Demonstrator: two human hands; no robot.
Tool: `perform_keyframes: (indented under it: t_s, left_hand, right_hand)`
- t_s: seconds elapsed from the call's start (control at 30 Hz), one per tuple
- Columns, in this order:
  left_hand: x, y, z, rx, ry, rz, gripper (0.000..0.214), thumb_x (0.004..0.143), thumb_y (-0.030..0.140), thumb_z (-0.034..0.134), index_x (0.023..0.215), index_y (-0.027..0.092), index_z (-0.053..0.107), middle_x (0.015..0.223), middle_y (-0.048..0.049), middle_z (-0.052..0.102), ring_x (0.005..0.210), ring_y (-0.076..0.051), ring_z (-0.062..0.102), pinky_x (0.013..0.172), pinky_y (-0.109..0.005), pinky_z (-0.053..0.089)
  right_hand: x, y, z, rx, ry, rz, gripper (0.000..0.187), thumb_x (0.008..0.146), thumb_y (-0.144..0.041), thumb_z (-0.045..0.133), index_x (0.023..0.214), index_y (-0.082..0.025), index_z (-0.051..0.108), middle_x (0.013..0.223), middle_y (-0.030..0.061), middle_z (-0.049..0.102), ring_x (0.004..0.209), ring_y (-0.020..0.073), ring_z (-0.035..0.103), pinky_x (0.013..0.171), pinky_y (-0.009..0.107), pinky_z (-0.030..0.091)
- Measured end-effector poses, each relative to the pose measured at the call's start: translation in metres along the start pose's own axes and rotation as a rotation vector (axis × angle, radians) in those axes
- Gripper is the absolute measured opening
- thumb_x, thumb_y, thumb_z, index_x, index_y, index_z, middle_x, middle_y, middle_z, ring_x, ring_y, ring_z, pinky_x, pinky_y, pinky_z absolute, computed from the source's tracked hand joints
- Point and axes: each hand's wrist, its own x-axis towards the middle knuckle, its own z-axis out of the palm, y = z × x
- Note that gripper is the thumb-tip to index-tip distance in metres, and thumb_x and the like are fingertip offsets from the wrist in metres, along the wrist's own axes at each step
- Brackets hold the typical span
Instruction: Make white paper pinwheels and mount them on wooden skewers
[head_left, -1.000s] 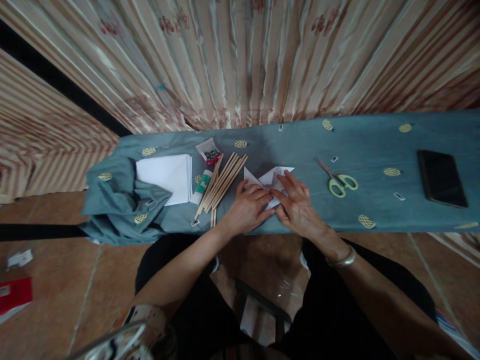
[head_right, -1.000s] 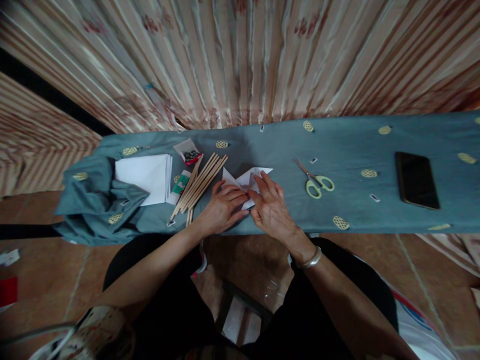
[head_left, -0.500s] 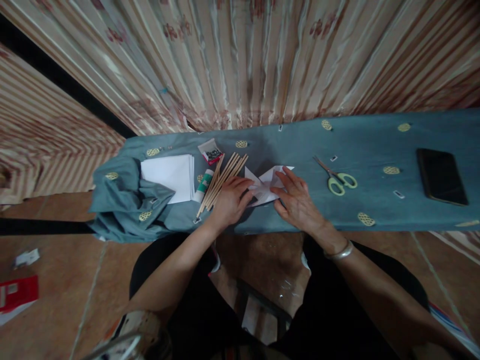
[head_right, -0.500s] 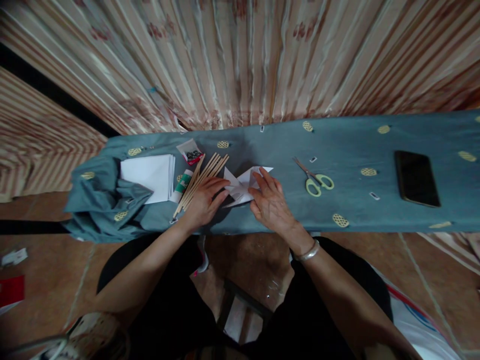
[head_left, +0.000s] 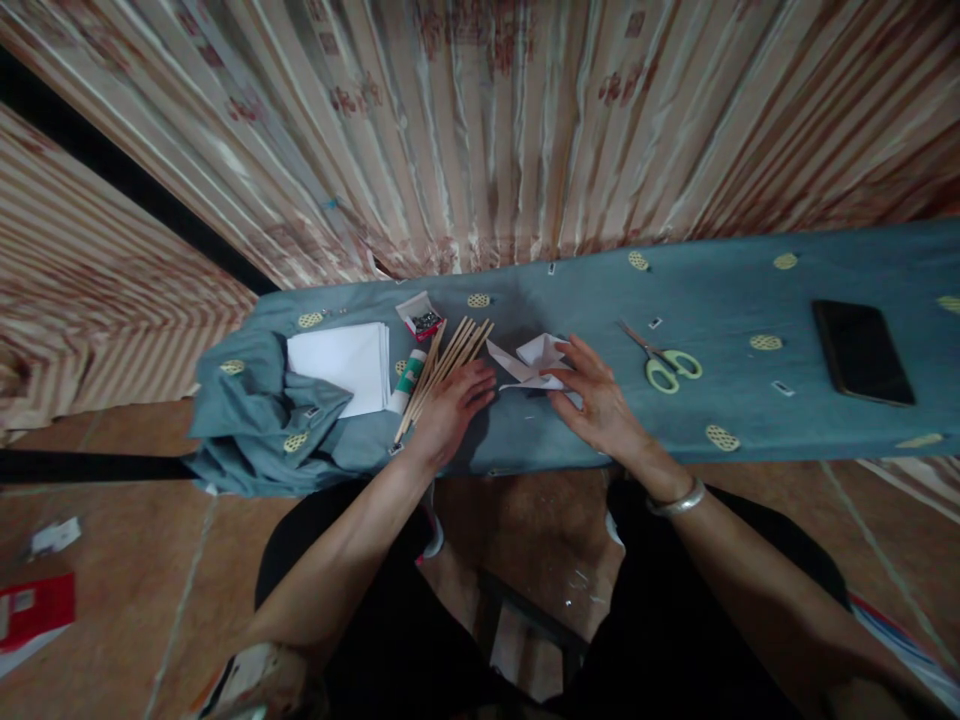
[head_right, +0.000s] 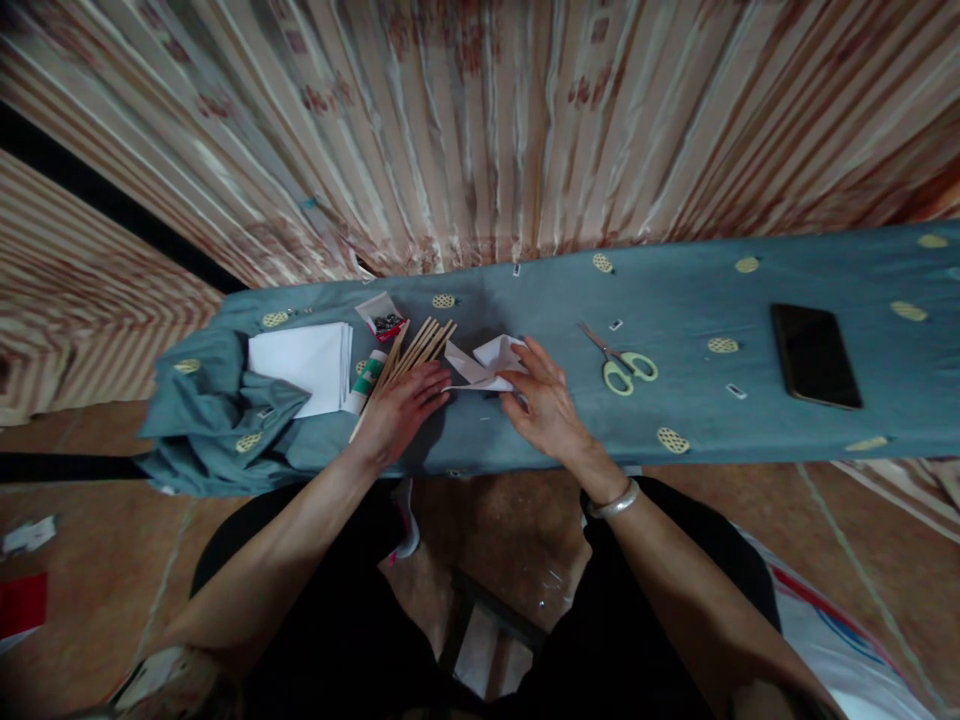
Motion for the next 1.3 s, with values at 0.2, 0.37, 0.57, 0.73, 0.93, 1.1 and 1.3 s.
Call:
perform_keyframes:
  t_s: [0.2, 0.37, 0.57, 0.73, 0.93, 1.1, 1.3]
  left_hand:
    - [-0.013, 0.0, 0.026, -0.339, -0.063, -0.282, 0.021, 0.088, 0.029, 0.064, 0.101, 0.014, 0.069, 0.104, -0.0104, 0.071, 0.097, -0.021, 0.068, 0.098, -0.039, 0.05]
    - [-0.009, 0.002, 0.033, -0.366, -0.101, -0.341, 0.025, 0.087, 0.032, 0.064, 0.102, 0.014, 0.07, 0.099, -0.0087, 0.073, 0.088, -0.021, 0.068, 0.088, -0.035, 0.054]
    - [-0.003, -0.007, 0.035, -0.355, -0.148, -0.248, 0.031, 0.071, 0.026, 0.077, 0.098, 0.011, 0.073, 0.093, -0.008, 0.076, 0.084, -0.021, 0.07, 0.086, -0.032, 0.053]
    - [-0.004, -0.011, 0.035, -0.249, -0.117, -0.118, 0.041, 0.066, 0.025, 0.081, 0.105, 0.012, 0.073, 0.096, -0.0077, 0.077, 0.087, -0.022, 0.071, 0.088, -0.035, 0.052]
    - [-0.004, -0.007, 0.037, -0.137, -0.039, 0.002, 0.052, 0.061, 0.023, 0.084, 0.111, 0.015, 0.071, 0.105, -0.0078, 0.076, 0.099, -0.024, 0.07, 0.097, -0.037, 0.05]
    - [-0.007, -0.006, 0.037, -0.076, -0.013, -0.021, 0.055, 0.06, 0.026, 0.085, 0.111, 0.013, 0.071, 0.106, -0.0109, 0.076, 0.103, -0.027, 0.069, 0.096, -0.04, 0.05]
    - [-0.008, -0.005, 0.037, -0.07, 0.002, -0.019, 0.05, 0.061, 0.026, 0.086, 0.107, 0.013, 0.072, 0.096, -0.0093, 0.077, 0.107, -0.028, 0.068, 0.096, -0.038, 0.05]
  right_hand:
    - [-0.004, -0.015, -0.004, -0.026, 0.037, -0.056, 0.03, 0.089, -0.024, 0.052, 0.113, -0.02, 0.069, 0.147, 0.0148, 0.051, 0.146, 0.0343, 0.033, 0.109, 0.059, 0.038]
    - [-0.008, -0.028, -0.006, -0.101, 0.05, -0.14, 0.032, 0.091, -0.018, 0.049, 0.117, -0.022, 0.066, 0.151, 0.013, 0.046, 0.147, 0.0332, 0.03, 0.108, 0.059, 0.038]
    - [-0.01, -0.031, -0.008, -0.169, 0.07, -0.24, 0.041, 0.089, -0.016, 0.049, 0.128, -0.027, 0.058, 0.155, 0.0095, 0.04, 0.149, 0.0306, 0.026, 0.11, 0.057, 0.036]
    - [-0.011, -0.036, -0.011, -0.141, 0.02, -0.246, 0.055, 0.087, -0.018, 0.052, 0.14, -0.03, 0.047, 0.162, 0.0078, 0.029, 0.15, 0.0338, 0.022, 0.111, 0.06, 0.033]
    - [-0.011, -0.039, -0.012, -0.093, -0.002, -0.249, 0.061, 0.084, -0.017, 0.055, 0.143, -0.028, 0.046, 0.164, 0.0084, 0.022, 0.151, 0.0359, 0.019, 0.111, 0.062, 0.033]
    - [-0.012, -0.036, -0.011, -0.05, -0.011, -0.223, 0.055, 0.086, -0.02, 0.056, 0.139, -0.032, 0.051, 0.166, 0.0043, 0.018, 0.151, 0.0362, 0.017, 0.11, 0.064, 0.033]
    - [-0.012, -0.035, -0.013, 0.015, -0.021, -0.195, 0.052, 0.086, -0.018, 0.053, 0.136, -0.033, 0.056, 0.166, 0.0003, 0.019, 0.152, 0.0339, 0.016, 0.113, 0.063, 0.03]
